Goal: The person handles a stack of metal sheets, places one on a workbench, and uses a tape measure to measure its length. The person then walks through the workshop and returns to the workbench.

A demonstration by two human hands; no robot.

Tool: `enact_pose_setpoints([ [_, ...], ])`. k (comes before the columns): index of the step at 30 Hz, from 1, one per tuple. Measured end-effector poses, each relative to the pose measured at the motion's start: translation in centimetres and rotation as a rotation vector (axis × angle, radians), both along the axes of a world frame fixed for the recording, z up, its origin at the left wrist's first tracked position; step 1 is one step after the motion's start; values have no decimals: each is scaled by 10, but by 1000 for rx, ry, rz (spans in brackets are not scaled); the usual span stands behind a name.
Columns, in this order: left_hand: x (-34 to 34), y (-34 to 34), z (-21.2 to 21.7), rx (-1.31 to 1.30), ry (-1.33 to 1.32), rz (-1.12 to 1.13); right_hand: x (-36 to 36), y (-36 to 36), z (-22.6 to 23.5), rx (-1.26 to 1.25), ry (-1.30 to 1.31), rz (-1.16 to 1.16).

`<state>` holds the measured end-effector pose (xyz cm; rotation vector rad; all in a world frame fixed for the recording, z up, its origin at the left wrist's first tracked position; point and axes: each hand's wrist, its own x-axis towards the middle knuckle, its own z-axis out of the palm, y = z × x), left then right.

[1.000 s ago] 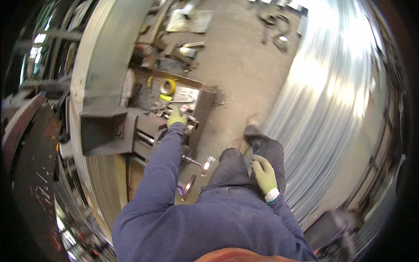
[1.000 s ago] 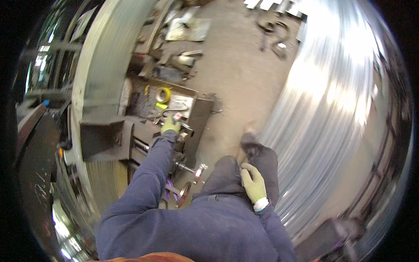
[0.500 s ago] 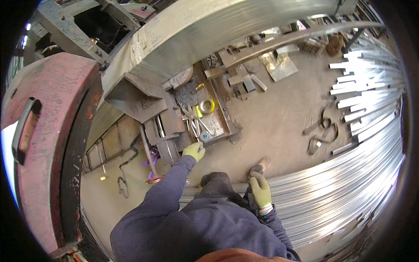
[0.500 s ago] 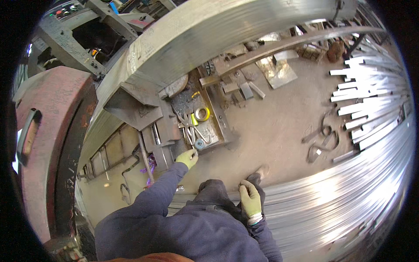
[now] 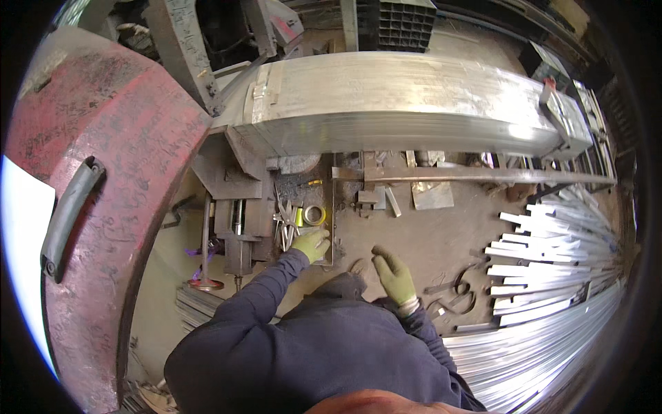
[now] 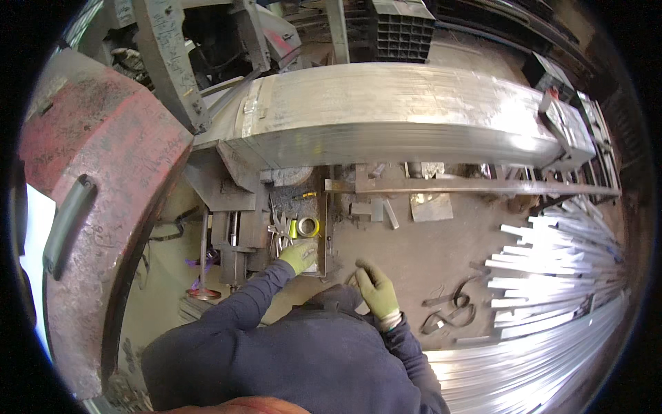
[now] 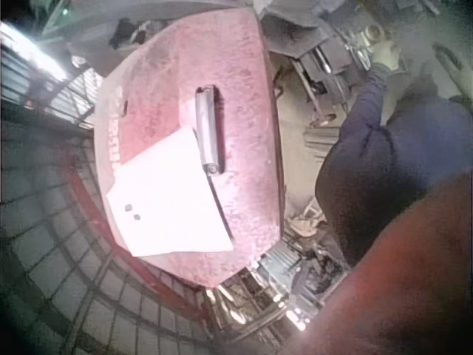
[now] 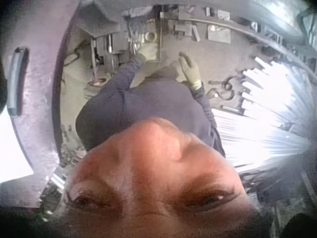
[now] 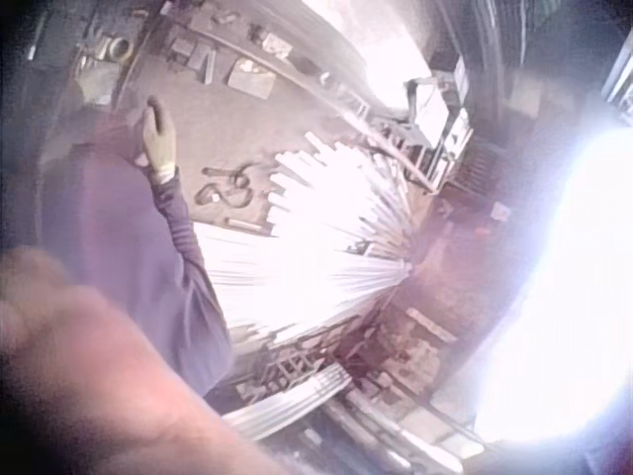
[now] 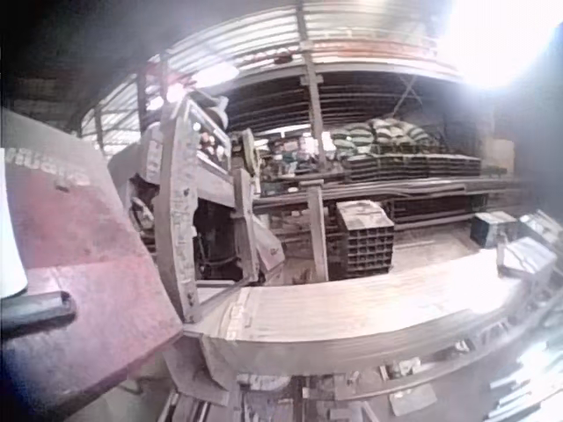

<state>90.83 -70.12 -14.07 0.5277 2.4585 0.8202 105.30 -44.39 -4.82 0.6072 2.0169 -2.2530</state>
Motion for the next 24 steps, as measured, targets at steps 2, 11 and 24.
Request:
enact_pose_setpoints([
  [2, -26, 15, 22, 59, 25, 24, -49, 21, 16, 21, 52, 51],
  [11, -42, -3, 246, 215, 796, 437, -393, 23, 181, 220, 826, 494],
  [24, 46, 10, 414, -136, 1428, 1367, -787, -169, 482, 267, 1508, 226],
])
